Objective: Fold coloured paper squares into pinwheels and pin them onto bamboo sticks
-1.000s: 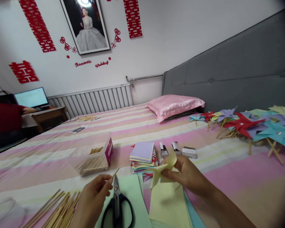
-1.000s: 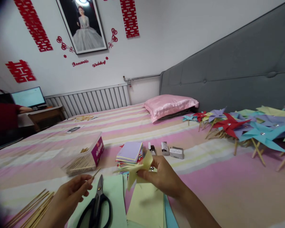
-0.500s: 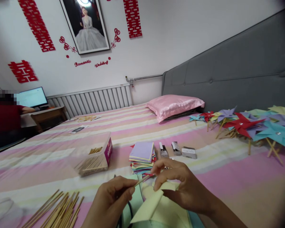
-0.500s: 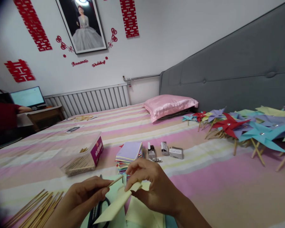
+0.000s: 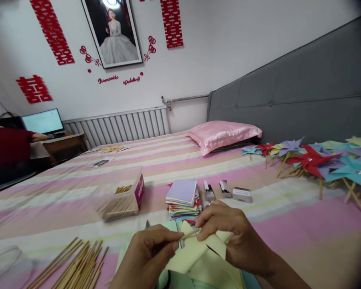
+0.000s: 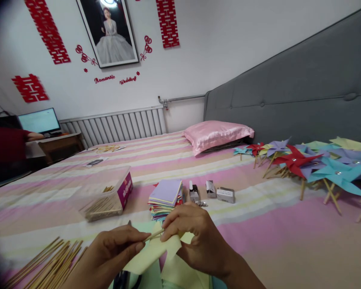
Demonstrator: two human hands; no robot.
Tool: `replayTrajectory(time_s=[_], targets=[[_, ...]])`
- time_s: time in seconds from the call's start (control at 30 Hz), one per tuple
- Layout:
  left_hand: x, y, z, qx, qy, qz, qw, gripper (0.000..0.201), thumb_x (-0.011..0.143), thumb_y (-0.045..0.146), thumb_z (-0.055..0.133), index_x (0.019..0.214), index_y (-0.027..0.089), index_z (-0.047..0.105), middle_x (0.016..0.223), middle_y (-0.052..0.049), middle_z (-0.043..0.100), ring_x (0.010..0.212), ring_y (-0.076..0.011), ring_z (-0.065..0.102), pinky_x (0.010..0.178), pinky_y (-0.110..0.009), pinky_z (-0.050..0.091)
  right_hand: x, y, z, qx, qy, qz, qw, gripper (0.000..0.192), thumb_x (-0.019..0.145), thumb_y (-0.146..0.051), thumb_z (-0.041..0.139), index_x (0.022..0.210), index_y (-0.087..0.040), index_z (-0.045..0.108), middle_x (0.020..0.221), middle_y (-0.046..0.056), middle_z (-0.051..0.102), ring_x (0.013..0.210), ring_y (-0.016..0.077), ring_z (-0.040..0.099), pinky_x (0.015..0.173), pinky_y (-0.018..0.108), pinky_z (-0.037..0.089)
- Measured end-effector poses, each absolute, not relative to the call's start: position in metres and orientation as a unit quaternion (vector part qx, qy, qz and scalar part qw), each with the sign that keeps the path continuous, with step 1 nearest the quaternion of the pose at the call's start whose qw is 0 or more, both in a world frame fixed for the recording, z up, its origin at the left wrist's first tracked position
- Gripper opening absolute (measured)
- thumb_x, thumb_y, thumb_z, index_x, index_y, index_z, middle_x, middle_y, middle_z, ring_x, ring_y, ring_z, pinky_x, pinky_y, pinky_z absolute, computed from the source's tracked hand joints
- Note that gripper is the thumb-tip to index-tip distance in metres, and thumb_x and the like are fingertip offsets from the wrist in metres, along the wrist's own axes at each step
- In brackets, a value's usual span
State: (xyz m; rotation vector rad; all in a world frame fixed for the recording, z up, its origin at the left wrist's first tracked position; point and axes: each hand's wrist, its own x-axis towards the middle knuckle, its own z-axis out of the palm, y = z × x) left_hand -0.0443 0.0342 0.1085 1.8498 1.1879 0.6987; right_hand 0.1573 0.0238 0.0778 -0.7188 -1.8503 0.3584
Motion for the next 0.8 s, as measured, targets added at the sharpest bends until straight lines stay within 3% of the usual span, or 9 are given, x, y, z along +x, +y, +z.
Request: replayTrajectory(time_s=[0.23, 0.47, 0.8], targets=[[-0.0427, 0.0320, 0.1092, 0.716, 0.474, 0.287, 0.424, 0.025, 0.072, 0.034, 0.058, 0.086, 0.020, 0.073, 0.074, -0.008, 0.063, 0.070, -0.0187, 0.055, 0.059, -0.026, 0.039, 0.1579, 0.0249, 0.0754, -0.307, -0.772, 0.162, 0.532, 0.023, 0.061, -0.004, 0.065, 0.075, -0.022, 0.067, 0.080, 0.000, 0.067, 0.074, 0.0147, 0.060, 0.072, 0.028, 0.041], [-0.0430, 0.0311, 0.1092, 0.717, 0.472, 0.292, 0.422, 0.025, 0.071, 0.035, 0.059, 0.087, 0.022, 0.072, 0.074, -0.007, 0.065, 0.070, -0.0181, 0.056, 0.059, -0.025, 0.039, 0.1570, 0.0234, 0.0788, -0.303, -0.768, 0.168, 0.539, 0.011, 0.066, -0.012, 0.065, 0.074, -0.020, 0.068, 0.080, 0.003, 0.067, 0.074, 0.0148, 0.061, 0.070, 0.027, 0.044], [-0.0403, 0.0318, 0.1134, 0.718, 0.465, 0.280, 0.435, 0.025, 0.072, 0.030, 0.059, 0.088, 0.017, 0.072, 0.073, -0.008, 0.066, 0.067, -0.0155, 0.054, 0.059, -0.023, 0.039, 0.1554, 0.0238, 0.0802, -0.278, -0.772, 0.145, 0.553, 0.010, 0.068, -0.012, 0.064, 0.075, -0.018, 0.067, 0.079, 0.005, 0.066, 0.071, 0.0142, 0.061, 0.065, 0.026, 0.046]])
